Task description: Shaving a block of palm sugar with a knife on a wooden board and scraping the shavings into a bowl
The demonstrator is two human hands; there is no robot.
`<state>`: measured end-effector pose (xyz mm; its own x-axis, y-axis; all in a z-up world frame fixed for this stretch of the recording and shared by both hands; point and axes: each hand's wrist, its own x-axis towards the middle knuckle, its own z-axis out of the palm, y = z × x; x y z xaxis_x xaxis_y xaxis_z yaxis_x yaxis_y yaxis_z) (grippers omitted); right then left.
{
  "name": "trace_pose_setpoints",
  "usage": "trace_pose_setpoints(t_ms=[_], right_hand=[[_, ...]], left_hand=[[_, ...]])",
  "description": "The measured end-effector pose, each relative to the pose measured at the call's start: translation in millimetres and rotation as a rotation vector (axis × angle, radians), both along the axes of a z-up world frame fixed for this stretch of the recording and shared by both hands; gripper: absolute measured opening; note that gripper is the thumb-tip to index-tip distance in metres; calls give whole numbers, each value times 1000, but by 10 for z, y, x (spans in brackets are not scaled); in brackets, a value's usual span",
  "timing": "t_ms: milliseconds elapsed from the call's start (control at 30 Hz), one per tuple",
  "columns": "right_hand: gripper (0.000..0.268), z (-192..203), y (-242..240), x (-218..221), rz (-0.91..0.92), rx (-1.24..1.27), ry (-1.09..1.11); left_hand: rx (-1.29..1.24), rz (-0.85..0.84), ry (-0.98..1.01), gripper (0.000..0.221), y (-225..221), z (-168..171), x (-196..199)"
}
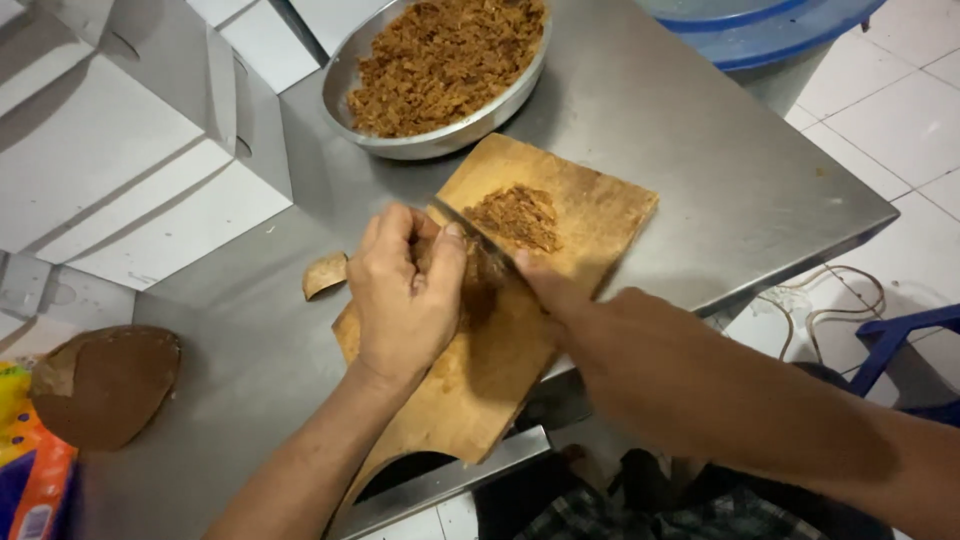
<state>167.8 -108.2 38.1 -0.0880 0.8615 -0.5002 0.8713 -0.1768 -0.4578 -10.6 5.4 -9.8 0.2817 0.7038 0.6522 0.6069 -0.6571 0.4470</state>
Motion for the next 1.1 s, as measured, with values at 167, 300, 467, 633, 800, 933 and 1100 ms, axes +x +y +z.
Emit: trace_pose_setpoints(t_ms=[167,300,467,633,800,933,1100], right_hand=[[72,-26,-180,137,-62,49,54],[69,-225,-197,267,13,383,155],[75,-360,-160,219,39,185,102],[69,-452,-172,183,24,203,104],[74,-509,-172,219,74,291,98],[64,-254,-118,211,-54,146,96],[59,-266,-121,215,-117,245,328]], left_hand=[[-38,-22,-2,25,-1,17,1],[-68,-49,69,25,-116,120,-17],[-399,-209,334,30,-64,408,-187],[-553,-118,269,43,-115,374,-218],[389,26,568,56,-227,259,-132],[306,-76,461,47,-216,413,-57],[-120,-91,491,36,-55,412,66]])
